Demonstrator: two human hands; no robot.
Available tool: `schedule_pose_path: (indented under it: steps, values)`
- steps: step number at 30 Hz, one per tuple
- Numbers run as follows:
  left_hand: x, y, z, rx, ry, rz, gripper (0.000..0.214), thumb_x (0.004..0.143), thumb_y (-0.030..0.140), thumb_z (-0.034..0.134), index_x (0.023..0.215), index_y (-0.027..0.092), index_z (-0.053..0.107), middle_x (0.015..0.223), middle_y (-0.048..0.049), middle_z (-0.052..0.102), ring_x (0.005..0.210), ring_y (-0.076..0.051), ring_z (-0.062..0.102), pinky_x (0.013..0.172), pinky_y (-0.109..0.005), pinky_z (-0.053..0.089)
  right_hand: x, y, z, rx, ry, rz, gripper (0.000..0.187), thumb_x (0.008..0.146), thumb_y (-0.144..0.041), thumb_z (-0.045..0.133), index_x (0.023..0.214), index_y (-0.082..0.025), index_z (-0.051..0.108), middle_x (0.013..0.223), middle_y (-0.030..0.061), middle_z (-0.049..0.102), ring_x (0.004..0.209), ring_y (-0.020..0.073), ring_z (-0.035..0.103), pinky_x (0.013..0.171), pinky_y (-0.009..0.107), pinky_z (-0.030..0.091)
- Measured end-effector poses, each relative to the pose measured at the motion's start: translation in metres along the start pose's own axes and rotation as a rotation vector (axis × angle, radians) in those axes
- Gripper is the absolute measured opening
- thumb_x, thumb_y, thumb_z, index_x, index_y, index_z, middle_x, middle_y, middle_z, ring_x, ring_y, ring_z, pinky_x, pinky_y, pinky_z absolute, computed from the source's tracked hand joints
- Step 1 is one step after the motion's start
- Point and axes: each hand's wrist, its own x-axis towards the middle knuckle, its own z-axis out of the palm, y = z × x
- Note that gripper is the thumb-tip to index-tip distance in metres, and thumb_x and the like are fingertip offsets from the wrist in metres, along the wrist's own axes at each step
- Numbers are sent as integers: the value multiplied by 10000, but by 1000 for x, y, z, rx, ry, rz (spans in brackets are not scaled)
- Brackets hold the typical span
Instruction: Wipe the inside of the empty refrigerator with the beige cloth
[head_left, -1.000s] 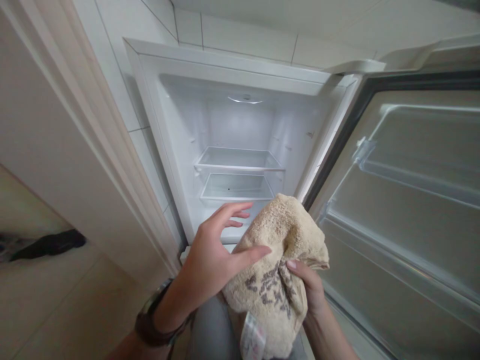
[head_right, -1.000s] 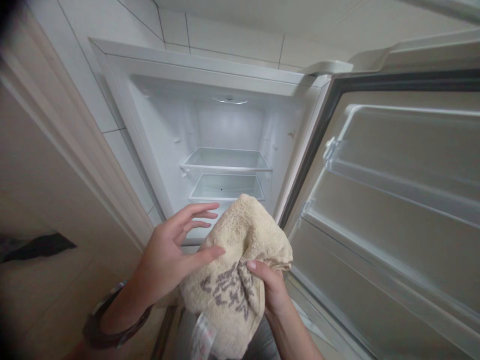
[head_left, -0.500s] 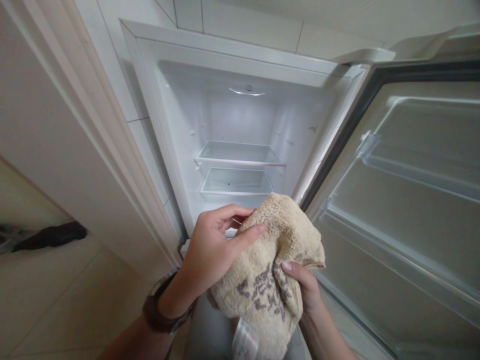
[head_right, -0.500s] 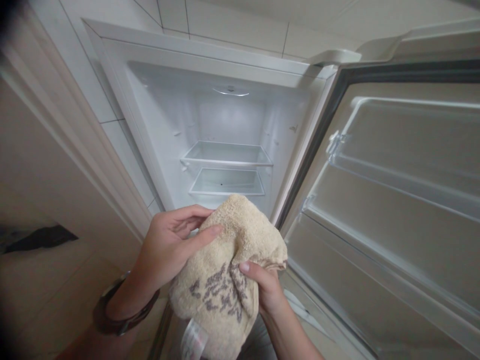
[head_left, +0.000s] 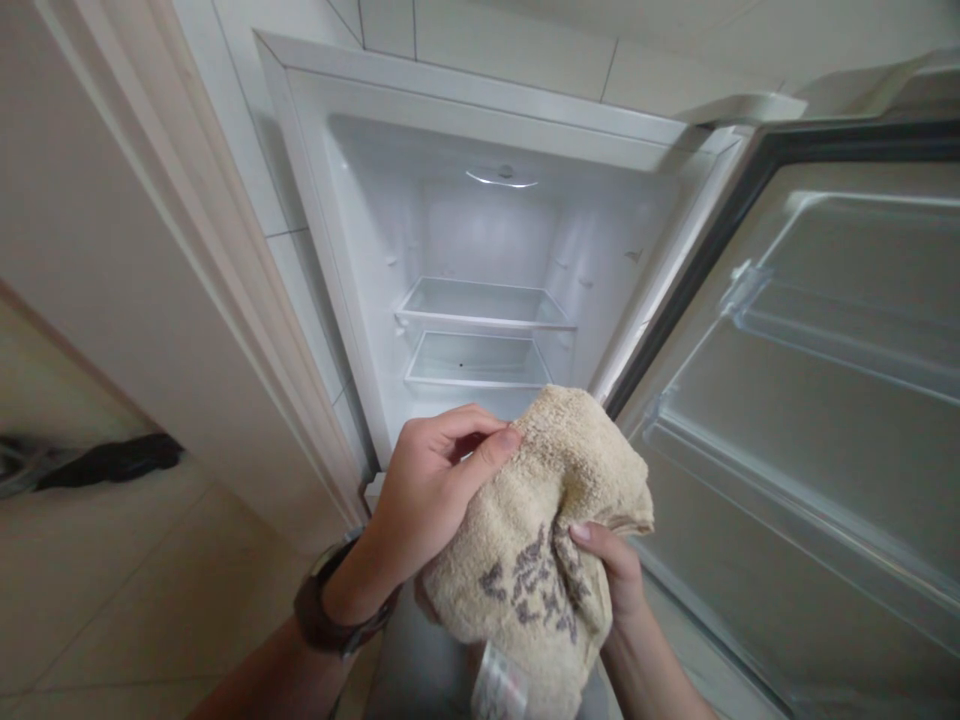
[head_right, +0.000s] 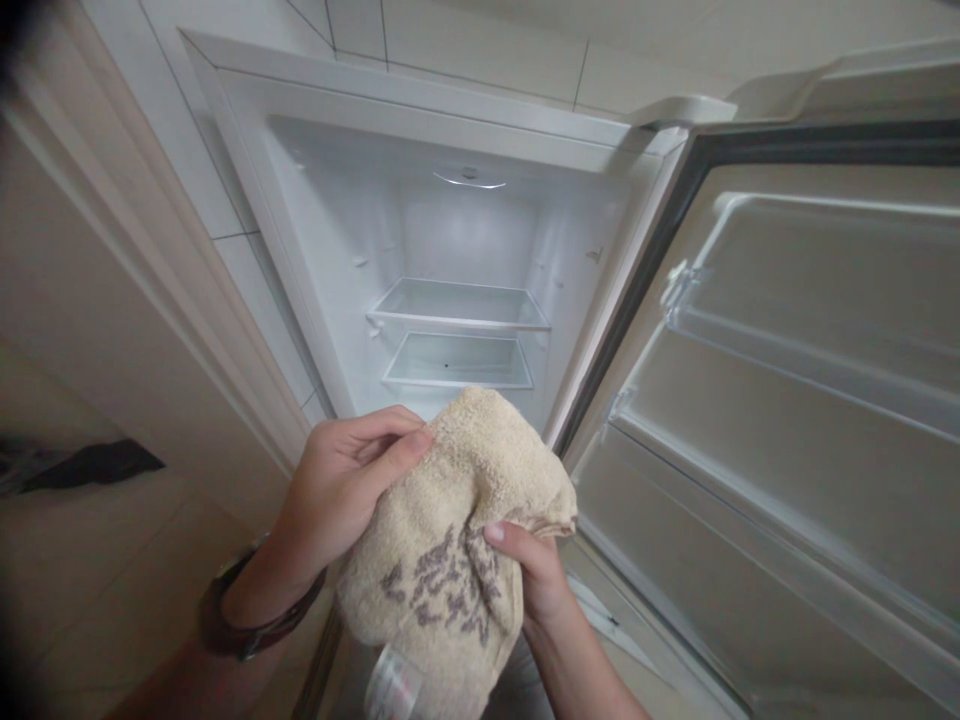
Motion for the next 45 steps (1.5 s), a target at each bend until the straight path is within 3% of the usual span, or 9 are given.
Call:
schedule_pose_path:
  steps: [5, 10, 15, 20, 24, 28, 37, 40, 45]
  values:
    - [-3, 1, -1, 18, -12, -14, 271, 957, 283, 660, 712, 182, 719, 671, -10, 681, 645, -142, 632, 599, -239, 503, 0, 2, -4, 22, -12, 61, 625, 542, -352, 909, 1131, -175, 797, 905, 100, 819, 1015, 393, 773, 1028, 517, 593]
    - [-3, -5, -2, -40, 64, -9, 231, 1013, 329, 581, 955, 193, 759, 881, -52, 768, 816, -185, 718, 710, -280, 576, 1, 3, -8, 40, -41, 108, 629, 547, -381, 917, 1130, -176, 798, 888, 97, 818, 1005, 400, 774, 1037, 532, 586]
    - [-3, -4, -5, 82, 184, 82, 337, 1046, 327, 528, 748, 196, 618, 693, -9, 637, 679, -140, 618, 642, -250, 515, 2, 3, -9, 36, -54, 106, 630, 569, -389, 907, 1154, -182, 797, 882, 92, 818, 1029, 396, 769, 1038, 529, 586]
    - [-6, -3, -8, 222, 143, 169, 334, 1025, 237, 525, 694, 198, 553, 673, -1, 582, 666, -133, 567, 625, -257, 473, 6, 7, -10, 14, -41, 94, 622, 584, -381, 916, 1156, -170, 795, 893, 105, 818, 1030, 391, 769, 1019, 521, 599]
    - [-8, -3, -4, 285, 172, 234, 37, 935, 168, 669, 946, 193, 694, 938, -36, 727, 876, -162, 678, 805, -286, 567, 8, 9, -5, 7, 4, 33, 650, 569, -368, 940, 1173, -183, 788, 942, 97, 820, 1036, 371, 769, 1007, 502, 609]
    - [-10, -3, 4, 345, 98, 299, 252, 869, 161, 792, 1116, 192, 750, 1100, -69, 759, 1029, -200, 712, 900, -319, 601, 7, 10, 0, -32, 35, 14, 632, 586, -384, 953, 1167, -196, 792, 968, 89, 820, 1028, 354, 771, 1004, 490, 611]
    - [-13, -8, 11, 290, 132, 300, 143, 884, 91, 764, 923, 215, 825, 771, -10, 730, 671, -114, 682, 586, -195, 547, 8, 16, -8, -135, 87, -36, 710, 539, -400, 997, 1191, -211, 788, 939, 67, 822, 1071, 332, 761, 1070, 470, 573]
    - [-13, -8, 10, 278, 118, 287, 156, 898, 79, 737, 884, 207, 824, 742, -8, 719, 647, -105, 672, 563, -185, 525, 7, 15, -6, -138, 88, -33, 728, 530, -411, 997, 1199, -215, 789, 928, 61, 822, 1046, 327, 768, 1052, 456, 584]
    - [-10, -3, 4, 338, 136, 307, 154, 820, 154, 853, 963, 196, 816, 827, -28, 750, 734, -138, 696, 656, -223, 567, 10, 15, -7, -78, 36, 14, 701, 550, -415, 978, 1188, -194, 789, 950, 85, 820, 1019, 354, 772, 988, 483, 617]
